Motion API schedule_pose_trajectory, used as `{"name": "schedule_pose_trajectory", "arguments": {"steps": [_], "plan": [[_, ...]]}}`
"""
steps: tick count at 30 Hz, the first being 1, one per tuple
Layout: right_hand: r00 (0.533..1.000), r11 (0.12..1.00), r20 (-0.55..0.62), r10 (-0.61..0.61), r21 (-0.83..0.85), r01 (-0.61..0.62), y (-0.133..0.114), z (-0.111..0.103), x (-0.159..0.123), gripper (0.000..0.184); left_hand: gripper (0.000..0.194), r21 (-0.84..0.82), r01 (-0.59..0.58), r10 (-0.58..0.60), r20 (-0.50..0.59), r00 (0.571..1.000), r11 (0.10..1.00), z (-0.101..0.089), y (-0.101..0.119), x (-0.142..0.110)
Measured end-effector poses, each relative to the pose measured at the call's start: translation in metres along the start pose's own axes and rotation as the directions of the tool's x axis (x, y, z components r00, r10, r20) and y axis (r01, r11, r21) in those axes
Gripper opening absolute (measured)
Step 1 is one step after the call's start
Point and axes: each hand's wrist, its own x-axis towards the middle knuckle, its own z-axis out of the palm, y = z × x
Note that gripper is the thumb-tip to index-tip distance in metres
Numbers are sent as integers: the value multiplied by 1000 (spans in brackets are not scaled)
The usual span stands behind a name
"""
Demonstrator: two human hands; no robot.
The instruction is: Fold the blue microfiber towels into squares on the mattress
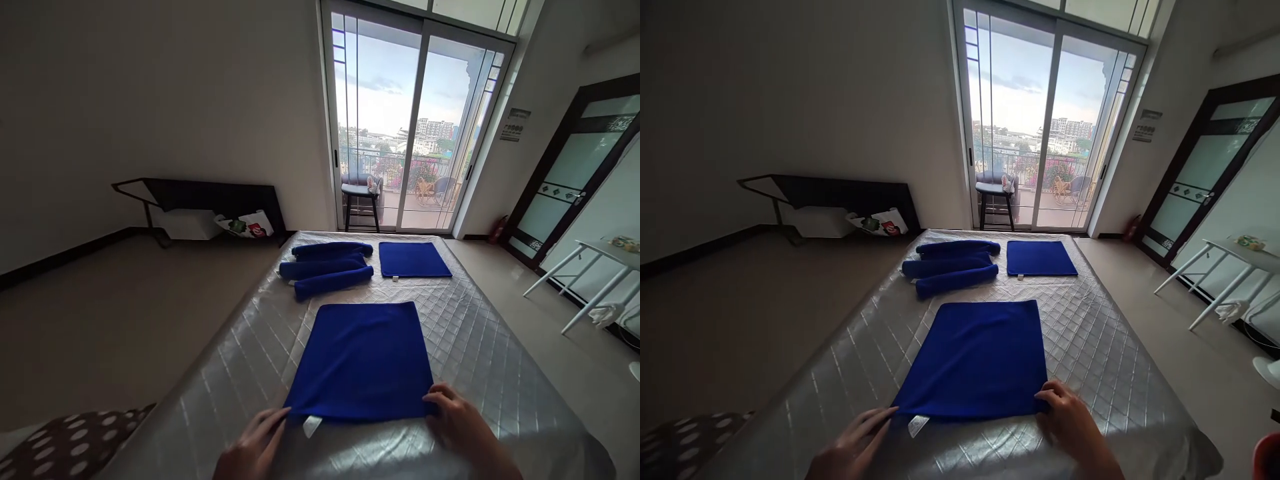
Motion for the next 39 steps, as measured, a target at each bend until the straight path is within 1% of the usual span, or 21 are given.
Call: {"name": "schedule_pose_trajectory", "arguments": {"steps": [3, 6, 9, 11, 14, 17, 20, 22, 24, 26, 28, 30, 32, 34, 36, 38, 39], "plan": [[997, 999, -66, -40, -16, 39, 2, 5, -3, 37, 28, 27, -54, 55, -48, 997, 998, -1, -2, 3], [989, 995, -117, -88, -47, 83, 3, 7, -6, 32, 26, 42, -121, 123, -53, 991, 992, -1, 1, 8], [979, 987, -145, -145, -88, 133, 0, 8, -5, 25, 25, 71, -154, 159, -68, 985, 986, -4, 10, 14], [971, 982, -168, -171, -109, 155, -3, 9, -3, 25, 27, 101, -187, 197, -98, 976, 977, -7, 18, 18], [964, 985, -207, -168, -83, 153, -8, 7, -1, 32, 31, 131, -251, 269, -140, 953, 959, -10, 27, 25], [965, 988, -214, -152, -21, 151, -8, 4, -1, 30, 36, 142, -298, 320, -178, 931, 944, -9, 30, 31], [964, 979, -172, -205, -18, 205, 0, 4, -4, 27, 40, 151, -287, 315, -217, 924, 946, -7, 29, 33], [953, 968, -165, -253, -46, 249, 7, 6, -6, 35, 40, 170, -257, 290, -213, 933, 951, -5, 30, 31], [930, 955, -218, -296, -89, 283, 11, 6, -8, 38, 39, 188, -220, 257, -204, 945, 957, -5, 33, 27], [882, 936, -313, -351, -139, 323, 10, 3, -8, 33, 39, 198, -202, 244, -216, 945, 959, -5, 38, 25], [821, 911, -395, -412, -183, 369, 4, -7, -6, 28, 38, 209, -200, 246, -225, 943, 957, -9, 43, 25], [768, 889, -448, -458, -206, 410, -6, -24, 0, 24, 35, 231, -178, 231, -228, 946, 957, -18, 48, 29], [722, 866, -482, -496, -219, 449, -17, -47, 5, 22, 32, 250, -145, 199, -204, 959, 957, -31, 54, 37], [683, 842, -499, -533, -235, 485, -30, -74, 10, 22, 27, 259, -135, 183, -170, 968, 956, -49, 62, 48], [664, 833, -512, -545, -241, 499, -43, -102, 13, 23, 23, 259, -135, 184, -175, 967, 956, -70, 75, 58], [669, 842, -523, -529, -225, 490, -57, -130, 13, 23, 25, 263, -107, 170, -229, 958, 959, -90, 90, 68], [678, 852, -528, -511, -210, 479, -64, -143, 14, 22, 26, 262, -88, 157, -256, 954, 961, -99, 99, 73]]}}
